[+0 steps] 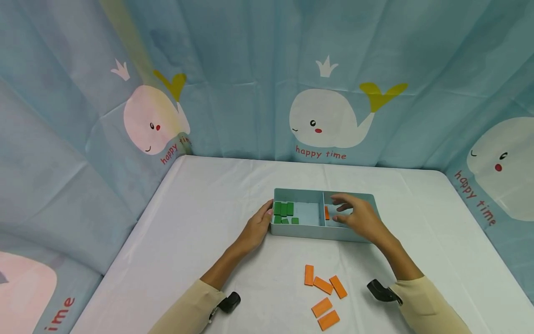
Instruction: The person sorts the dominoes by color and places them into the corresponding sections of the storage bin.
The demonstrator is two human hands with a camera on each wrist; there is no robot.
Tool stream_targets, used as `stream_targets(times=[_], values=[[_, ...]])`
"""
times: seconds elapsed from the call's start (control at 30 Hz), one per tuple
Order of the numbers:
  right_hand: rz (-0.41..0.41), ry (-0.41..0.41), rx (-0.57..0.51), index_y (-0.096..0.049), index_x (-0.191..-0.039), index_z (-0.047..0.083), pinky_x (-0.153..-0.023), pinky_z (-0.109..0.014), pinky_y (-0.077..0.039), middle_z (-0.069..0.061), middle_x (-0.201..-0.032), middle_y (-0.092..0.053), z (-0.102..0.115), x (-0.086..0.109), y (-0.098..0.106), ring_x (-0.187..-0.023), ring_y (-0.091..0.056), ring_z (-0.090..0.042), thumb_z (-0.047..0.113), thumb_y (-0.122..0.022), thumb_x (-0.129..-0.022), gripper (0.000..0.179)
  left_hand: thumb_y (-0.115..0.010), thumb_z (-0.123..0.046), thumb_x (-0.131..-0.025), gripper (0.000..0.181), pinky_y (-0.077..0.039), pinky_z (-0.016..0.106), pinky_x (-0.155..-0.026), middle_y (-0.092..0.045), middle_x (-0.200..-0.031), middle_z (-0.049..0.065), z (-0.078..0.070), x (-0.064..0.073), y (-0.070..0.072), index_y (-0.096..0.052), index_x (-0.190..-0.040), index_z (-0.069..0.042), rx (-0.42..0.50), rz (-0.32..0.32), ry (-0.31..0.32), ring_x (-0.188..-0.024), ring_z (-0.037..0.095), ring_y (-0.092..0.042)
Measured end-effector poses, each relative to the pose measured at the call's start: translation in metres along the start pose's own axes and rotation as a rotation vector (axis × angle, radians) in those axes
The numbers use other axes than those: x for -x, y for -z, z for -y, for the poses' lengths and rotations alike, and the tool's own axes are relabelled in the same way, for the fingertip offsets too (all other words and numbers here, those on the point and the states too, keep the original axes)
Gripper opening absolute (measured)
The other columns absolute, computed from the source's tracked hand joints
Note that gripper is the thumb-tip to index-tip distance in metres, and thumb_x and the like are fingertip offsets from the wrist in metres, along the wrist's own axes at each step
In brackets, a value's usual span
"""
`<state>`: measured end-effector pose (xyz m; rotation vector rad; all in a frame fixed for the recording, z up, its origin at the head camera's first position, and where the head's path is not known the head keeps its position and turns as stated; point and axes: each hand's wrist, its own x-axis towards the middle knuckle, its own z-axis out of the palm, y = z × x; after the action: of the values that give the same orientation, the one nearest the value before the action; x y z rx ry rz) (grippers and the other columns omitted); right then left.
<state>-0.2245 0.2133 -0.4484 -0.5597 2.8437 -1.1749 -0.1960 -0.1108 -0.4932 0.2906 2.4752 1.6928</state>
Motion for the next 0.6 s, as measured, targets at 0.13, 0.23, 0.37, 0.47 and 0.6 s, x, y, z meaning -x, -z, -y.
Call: stream_targets(times=[0.13, 0.23, 0.37, 0.47, 0.6], values=[[-0.028, 0.019, -0.016, -0.061, -0.146, 0.005, -0.087, -0.049, -0.063, -0.018, -0.131, -0.071, 0.000, 0.004, 0.000, -0.113, -0.072, -0.035, 0.005, -0.081, -0.094, 0.056, -0.032, -0.037, -0.118, 0.059, -0.020, 0.051, -0.132, -0.030, -0.174, 0.007, -0.001, 0.000, 0.000, -0.025, -0.169, -0.008, 0.002, -0.002, 0.000, -0.162, 0.027, -0.022], [-0.061, 0.052, -0.024, -0.062, -0.145, 0.007, -0.086, -0.043, -0.062, -0.017, -0.128, -0.073, -0.001, 0.008, 0.000, -0.109, -0.073, -0.031, 0.005, -0.082, -0.093, 0.056, -0.032, -0.038, -0.118, 0.060, -0.020, 0.051, -0.132, -0.029, -0.174, 0.007, -0.001, 0.001, 0.000, -0.024, -0.170, -0.008, 0.001, -0.001, 0.001, -0.162, 0.028, -0.022], [-0.120, 0.099, -0.025, -0.065, -0.143, 0.008, -0.081, -0.031, -0.062, -0.014, -0.122, -0.075, -0.002, 0.015, 0.000, -0.105, -0.074, -0.027, 0.005, -0.084, -0.091, 0.055, -0.032, -0.038, -0.118, 0.060, -0.020, 0.052, -0.132, -0.028, -0.175, 0.008, -0.002, 0.001, -0.001, -0.024, -0.169, -0.008, 0.005, 0.000, 0.000, -0.163, 0.029, -0.021], [-0.156, 0.126, -0.029, -0.067, -0.141, 0.008, -0.080, -0.024, -0.060, -0.013, -0.120, -0.075, -0.003, 0.021, 0.000, -0.104, -0.074, -0.026, 0.005, -0.084, -0.091, 0.053, -0.032, -0.038, -0.118, 0.060, -0.020, 0.052, -0.132, -0.029, -0.174, 0.008, -0.001, 0.000, -0.001, -0.024, -0.169, -0.007, 0.000, -0.002, 0.000, -0.162, 0.029, -0.022], [-0.199, 0.162, -0.029, -0.068, -0.138, 0.006, -0.080, -0.019, -0.058, -0.012, -0.119, -0.076, -0.004, 0.029, -0.001, -0.104, -0.072, -0.025, 0.004, -0.084, -0.091, 0.050, -0.032, -0.037, -0.118, 0.059, -0.021, 0.050, -0.132, -0.029, -0.174, 0.007, -0.002, -0.001, -0.001, -0.025, -0.169, -0.008, -0.012, -0.005, 0.005, -0.162, 0.028, -0.022]])
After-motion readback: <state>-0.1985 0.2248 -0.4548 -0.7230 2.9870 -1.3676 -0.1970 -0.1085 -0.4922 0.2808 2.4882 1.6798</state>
